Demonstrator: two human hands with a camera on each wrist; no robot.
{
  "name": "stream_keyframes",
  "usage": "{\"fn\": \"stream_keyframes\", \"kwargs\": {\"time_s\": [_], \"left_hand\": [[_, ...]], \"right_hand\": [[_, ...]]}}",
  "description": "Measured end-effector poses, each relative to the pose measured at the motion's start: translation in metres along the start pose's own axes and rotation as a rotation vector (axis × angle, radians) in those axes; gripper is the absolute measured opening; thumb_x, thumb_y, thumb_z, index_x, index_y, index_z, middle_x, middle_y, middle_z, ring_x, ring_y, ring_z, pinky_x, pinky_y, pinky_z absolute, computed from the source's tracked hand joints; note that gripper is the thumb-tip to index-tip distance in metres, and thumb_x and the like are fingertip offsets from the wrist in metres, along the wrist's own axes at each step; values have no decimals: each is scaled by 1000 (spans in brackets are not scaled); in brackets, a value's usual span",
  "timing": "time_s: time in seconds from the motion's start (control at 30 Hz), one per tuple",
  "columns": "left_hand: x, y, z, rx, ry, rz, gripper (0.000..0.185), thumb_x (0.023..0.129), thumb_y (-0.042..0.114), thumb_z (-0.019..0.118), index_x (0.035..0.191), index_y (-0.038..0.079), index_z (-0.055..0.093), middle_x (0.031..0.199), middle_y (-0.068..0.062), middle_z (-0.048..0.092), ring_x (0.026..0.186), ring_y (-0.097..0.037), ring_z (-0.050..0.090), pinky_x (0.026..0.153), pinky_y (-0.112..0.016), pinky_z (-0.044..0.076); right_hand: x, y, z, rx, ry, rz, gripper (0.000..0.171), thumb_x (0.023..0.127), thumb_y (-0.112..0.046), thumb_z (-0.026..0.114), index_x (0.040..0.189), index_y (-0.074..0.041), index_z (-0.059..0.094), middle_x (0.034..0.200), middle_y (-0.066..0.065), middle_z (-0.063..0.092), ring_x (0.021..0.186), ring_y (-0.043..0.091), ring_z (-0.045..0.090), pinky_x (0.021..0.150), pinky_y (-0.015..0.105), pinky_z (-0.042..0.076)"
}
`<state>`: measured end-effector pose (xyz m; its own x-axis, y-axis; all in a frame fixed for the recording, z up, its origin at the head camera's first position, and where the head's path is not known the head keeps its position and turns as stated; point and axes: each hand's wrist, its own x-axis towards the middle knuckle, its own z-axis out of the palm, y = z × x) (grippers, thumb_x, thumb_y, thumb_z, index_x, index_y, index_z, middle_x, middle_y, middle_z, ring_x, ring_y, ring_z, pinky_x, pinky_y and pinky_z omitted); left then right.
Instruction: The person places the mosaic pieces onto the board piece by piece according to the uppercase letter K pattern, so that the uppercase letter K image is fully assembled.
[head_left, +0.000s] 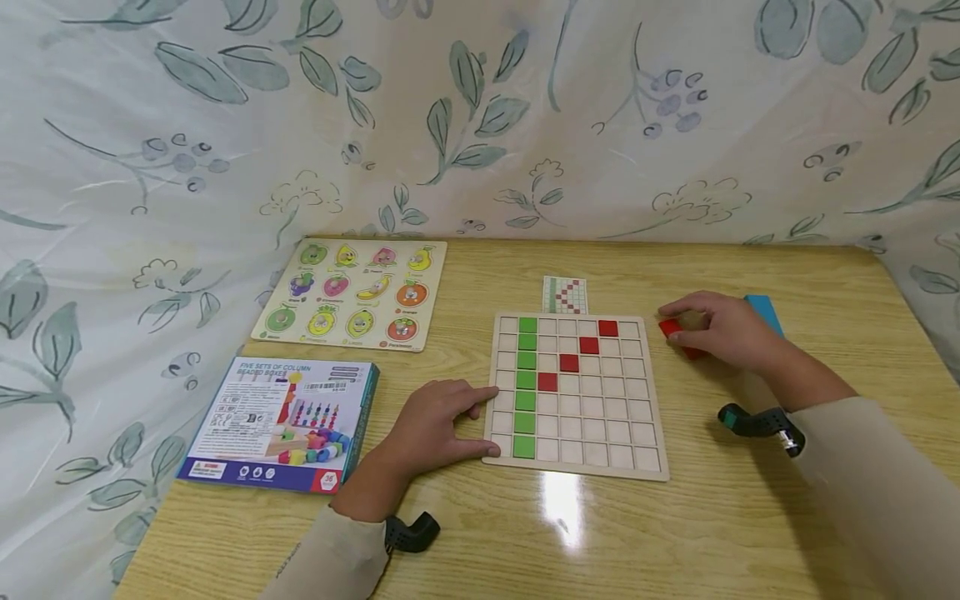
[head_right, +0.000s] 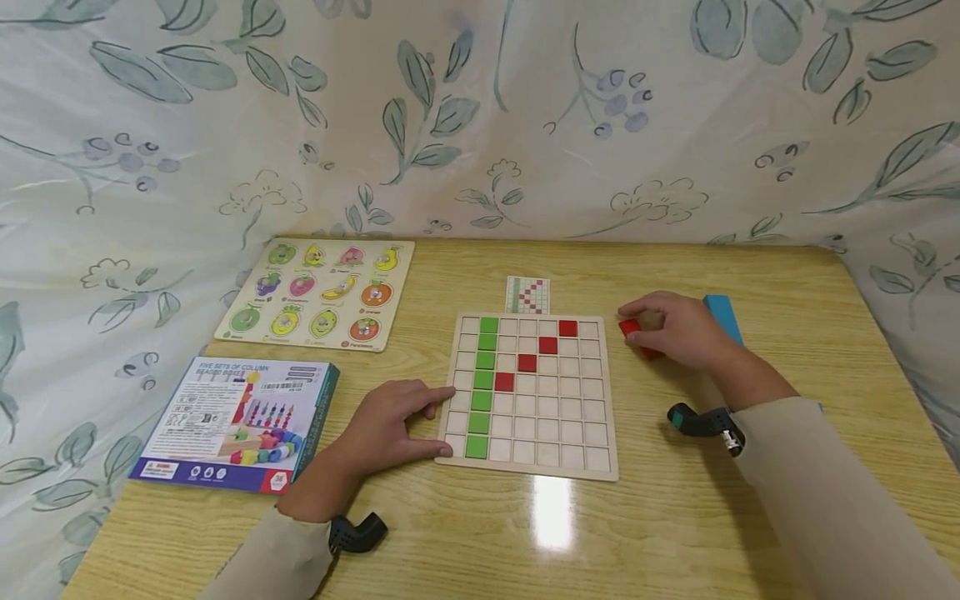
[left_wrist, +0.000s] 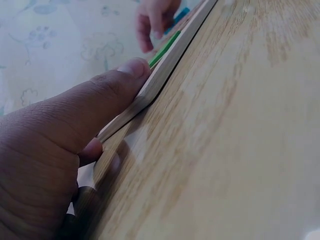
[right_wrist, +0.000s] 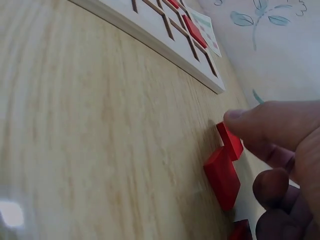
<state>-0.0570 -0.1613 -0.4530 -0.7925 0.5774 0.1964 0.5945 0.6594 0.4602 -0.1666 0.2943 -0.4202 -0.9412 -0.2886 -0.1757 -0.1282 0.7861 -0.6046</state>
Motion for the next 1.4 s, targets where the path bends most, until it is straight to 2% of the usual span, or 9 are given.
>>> {"fn": "stream_keyframes", "kwargs": {"time_s": [0.23,0.37,0.47,0.53,0.77,1.1,1.4], "left_hand": [[1,0,-1,1,-2,11,71,79,53,93,137,17,73,92,13,57,84,-7,51,86,-37,49],[1,1,-1,2,-2,10,71,79,53,93,137,17,73,92,13,57,84,-7,51,86,-37,49],[1,2,-2,2,2,8,72,78,54,93,137,17,73,92,13,57,84,-7,50,86,-37,49],[1,2,-2,3,5,8,73,78,54,93,137,17,73,92,14,56,84,-7,50,86,-36,49],[0,1,-1,3,-5,-3,72,78,54,93,137,18,73,92,14,56,84,-7,50,86,-36,49],[0,0,0,-9,-12,-7,72,79,54,93,138,18,73,92,14,56,85,-7,50,85,-35,48],[0,-1,-1,-9,-3,7,71,79,54,92,137,18,73,93,14,57,86,-6,51,86,-35,49]], "right_hand": [[3,2,0,-18,3,46,44,100,-26,78,139,-8,70,146,24,56,88,28,55,73,39,49],[4,3,0,-18,12,60,48,100,-34,77,139,-7,70,148,27,54,105,36,58,80,44,51],[5,4,0,-18,20,69,51,99,-39,77,138,-7,70,148,28,54,121,42,55,85,47,51],[5,4,0,-17,26,75,51,99,-39,78,137,-6,70,146,28,56,123,43,55,85,47,51],[5,4,1,-16,56,70,48,98,-39,79,131,-4,72,134,25,63,111,39,58,75,39,52],[3,3,3,-63,104,29,50,97,-43,80,128,-4,75,131,25,67,106,37,61,73,39,51],[-1,-4,7,-59,142,8,46,95,-43,83,125,-9,78,119,16,71,81,26,57,60,35,48]]}}
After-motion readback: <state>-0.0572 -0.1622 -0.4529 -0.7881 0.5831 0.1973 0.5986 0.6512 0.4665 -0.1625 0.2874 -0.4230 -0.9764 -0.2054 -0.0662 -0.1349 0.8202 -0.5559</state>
